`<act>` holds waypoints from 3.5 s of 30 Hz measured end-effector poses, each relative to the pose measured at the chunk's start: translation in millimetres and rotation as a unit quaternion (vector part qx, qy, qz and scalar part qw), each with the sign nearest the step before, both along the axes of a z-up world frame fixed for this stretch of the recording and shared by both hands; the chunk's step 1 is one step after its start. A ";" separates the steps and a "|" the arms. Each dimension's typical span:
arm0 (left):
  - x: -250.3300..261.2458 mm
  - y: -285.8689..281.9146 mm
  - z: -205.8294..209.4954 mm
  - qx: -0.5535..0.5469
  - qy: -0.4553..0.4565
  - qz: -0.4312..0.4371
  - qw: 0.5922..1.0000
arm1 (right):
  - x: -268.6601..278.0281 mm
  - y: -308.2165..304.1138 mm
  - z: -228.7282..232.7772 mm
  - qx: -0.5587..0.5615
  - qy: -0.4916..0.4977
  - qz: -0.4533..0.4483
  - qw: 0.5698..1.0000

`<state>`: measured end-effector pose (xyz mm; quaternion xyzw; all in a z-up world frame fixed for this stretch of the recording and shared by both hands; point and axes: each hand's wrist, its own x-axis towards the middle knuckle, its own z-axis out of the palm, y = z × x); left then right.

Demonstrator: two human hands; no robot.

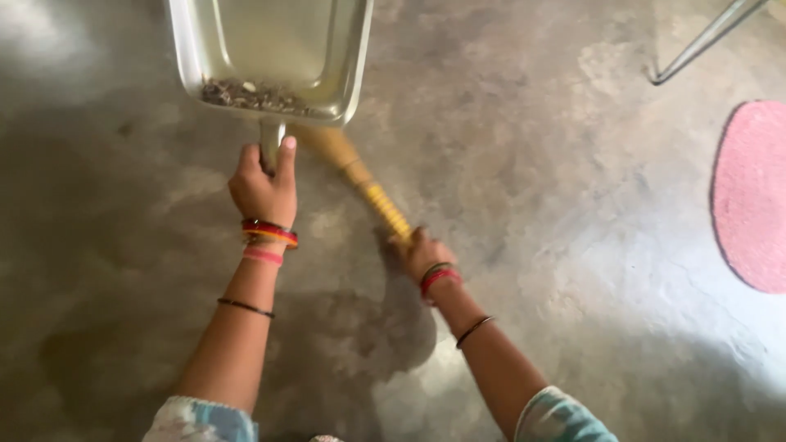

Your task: The person is sweeping the floor using a broom and collecting the dirt into a dustpan.

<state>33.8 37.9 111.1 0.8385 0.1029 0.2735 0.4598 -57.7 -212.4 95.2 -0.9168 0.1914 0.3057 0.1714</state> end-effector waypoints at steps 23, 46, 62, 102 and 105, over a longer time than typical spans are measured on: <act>-54.2 -148.7 -23.6 0.183 0.156 -0.282 0.929 | -240.7 -456.9 30.6 -0.212 -0.035 -0.194 0.957; -28.3 -297.0 -47.2 0.213 0.295 -0.414 0.835 | -274.3 -512.8 -8.9 -0.124 -0.082 -0.214 0.965; -69.8 -256.6 -40.1 0.212 0.327 -0.373 0.842 | -251.6 -587.1 25.1 -0.179 -0.184 -0.171 0.951; -114.7 -36.9 -26.5 0.261 0.357 -0.354 0.824 | -375.5 -408.0 8.6 0.012 -0.081 -0.242 0.967; -125.5 -9.6 -24.8 0.271 0.337 -0.355 0.829 | -409.6 -444.8 -24.5 -0.037 -0.116 -0.303 0.945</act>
